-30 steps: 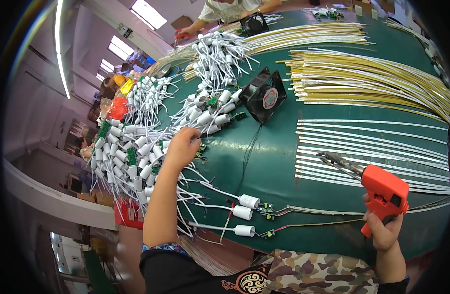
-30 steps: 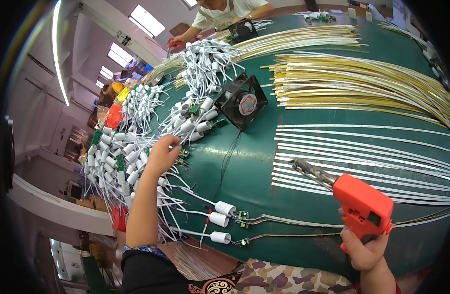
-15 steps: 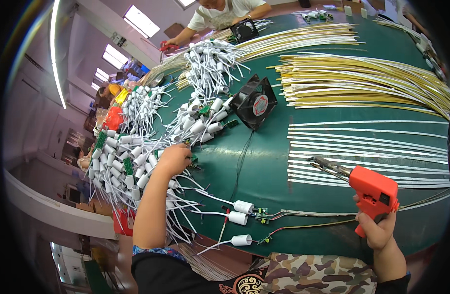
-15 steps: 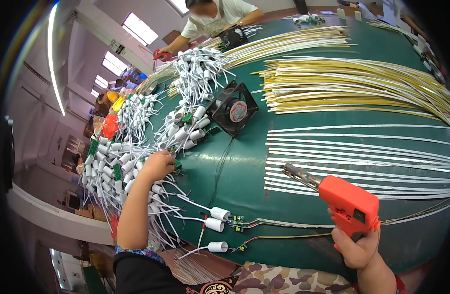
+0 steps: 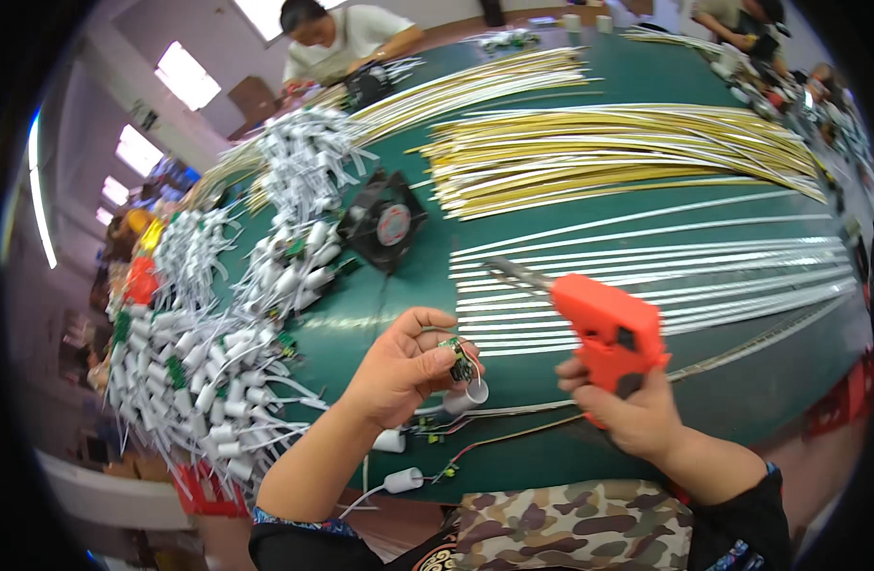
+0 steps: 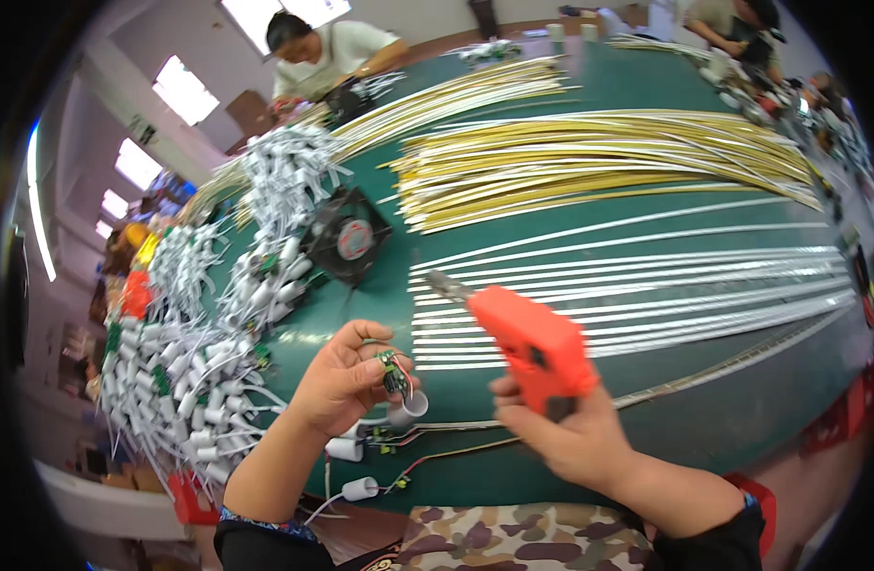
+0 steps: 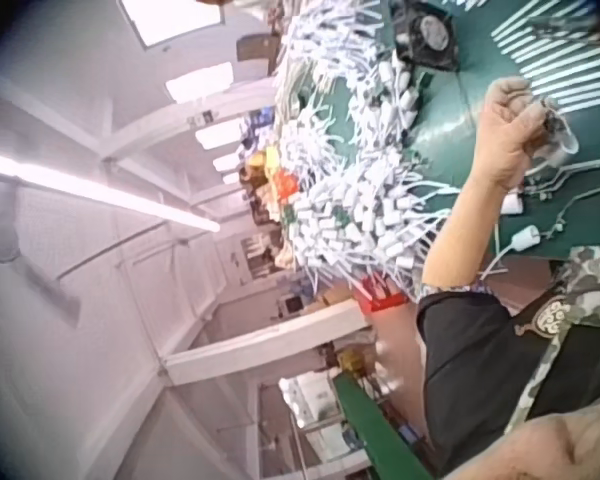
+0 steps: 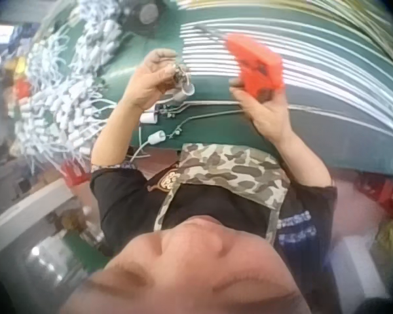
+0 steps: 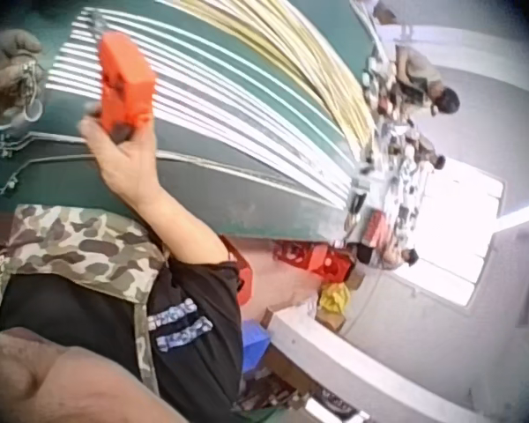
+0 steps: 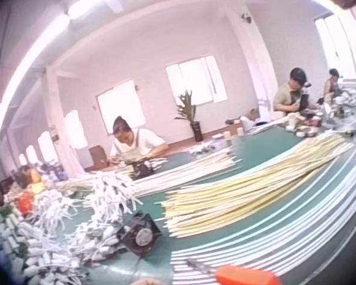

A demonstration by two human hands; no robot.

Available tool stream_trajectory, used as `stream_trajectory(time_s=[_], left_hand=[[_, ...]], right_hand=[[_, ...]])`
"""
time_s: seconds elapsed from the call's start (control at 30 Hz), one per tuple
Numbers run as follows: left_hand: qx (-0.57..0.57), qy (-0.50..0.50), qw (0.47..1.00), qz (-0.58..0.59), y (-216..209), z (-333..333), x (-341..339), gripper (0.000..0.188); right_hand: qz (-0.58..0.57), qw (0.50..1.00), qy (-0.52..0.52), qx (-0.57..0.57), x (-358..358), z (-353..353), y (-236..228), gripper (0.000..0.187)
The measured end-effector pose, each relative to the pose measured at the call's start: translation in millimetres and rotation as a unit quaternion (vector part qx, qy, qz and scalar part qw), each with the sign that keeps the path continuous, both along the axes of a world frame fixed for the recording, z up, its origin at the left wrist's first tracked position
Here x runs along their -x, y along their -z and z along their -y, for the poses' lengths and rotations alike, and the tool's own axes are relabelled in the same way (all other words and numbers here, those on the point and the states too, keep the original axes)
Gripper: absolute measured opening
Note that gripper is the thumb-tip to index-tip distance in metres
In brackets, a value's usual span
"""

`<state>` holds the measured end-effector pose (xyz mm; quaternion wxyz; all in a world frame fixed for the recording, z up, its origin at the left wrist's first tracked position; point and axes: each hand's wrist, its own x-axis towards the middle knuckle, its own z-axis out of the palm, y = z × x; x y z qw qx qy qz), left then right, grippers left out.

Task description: The person solders wires to LED strips and circuit boards using a soldering iron, then assembles the lighting components. A cooling fan is used to dissipate heat during the process.

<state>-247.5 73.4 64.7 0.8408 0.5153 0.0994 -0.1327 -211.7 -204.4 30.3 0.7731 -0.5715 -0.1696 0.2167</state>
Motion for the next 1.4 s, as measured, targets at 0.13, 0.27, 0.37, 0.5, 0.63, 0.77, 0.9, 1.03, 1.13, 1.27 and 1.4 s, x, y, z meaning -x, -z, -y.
stream_trajectory(time_s=[0.13, 0.27, 0.37, 0.5, 0.63, 0.77, 0.9, 1.03, 1.13, 1.27, 1.4], left_hand=[[0.002, 0.037, 0.999, -0.010, 12.7, 36.7, -12.3, 0.028], [-0.110, 0.069, 0.988, 0.088, 24.4, 52.3, -11.3, 0.029], [-0.120, 0.064, 0.986, 0.096, 21.0, 64.2, -11.1, 0.029], [-0.101, 0.074, 0.989, 0.084, 29.4, 64.8, -11.4, 0.026], [-0.092, 0.037, 0.990, 0.103, 31.2, 66.2, -12.5, 0.023], [-0.095, 0.086, 0.991, 0.025, 30.5, 62.3, -12.8, 0.021], [-0.043, 0.189, 0.980, -0.034, 17.2, 61.6, -16.3, 0.020], [-0.064, 0.190, 0.974, -0.105, 14.6, 61.3, -16.4, 0.019], [-0.039, 0.120, 0.986, -0.105, 19.2, 58.8, -20.0, 0.016], [-0.002, 0.027, 0.996, -0.089, 20.1, 72.2, -26.1, 0.011], [0.010, 0.034, 0.998, -0.048, 28.9, 74.4, -26.4, 0.015]], right_hand=[[0.042, 0.998, 0.025, 0.046, 1.7, -13.4, -0.1, 0.060], [0.112, 0.991, 0.063, 0.040, -0.2, -16.7, 15.1, 0.064], [0.096, 0.993, 0.055, 0.049, -2.1, -14.2, 19.4, 0.062], [0.147, 0.985, 0.053, 0.078, -6.2, -12.7, 14.2, 0.057], [0.144, 0.985, 0.037, 0.091, -6.8, -11.5, 10.7, 0.057], [0.208, 0.967, 0.033, 0.140, -12.5, -5.3, 5.4, 0.058], [0.286, 0.948, 0.013, 0.139, -26.4, 1.7, 7.1, 0.057], [0.306, 0.941, 0.028, 0.144, -23.2, 1.5, 6.7, 0.058], [0.290, 0.942, 0.084, 0.145, -16.0, 1.5, 13.5, 0.060], [0.310, 0.936, 0.100, 0.134, -3.1, -3.8, 24.0, 0.065], [0.392, 0.909, 0.078, 0.120, -5.5, -7.9, 20.4, 0.072]])
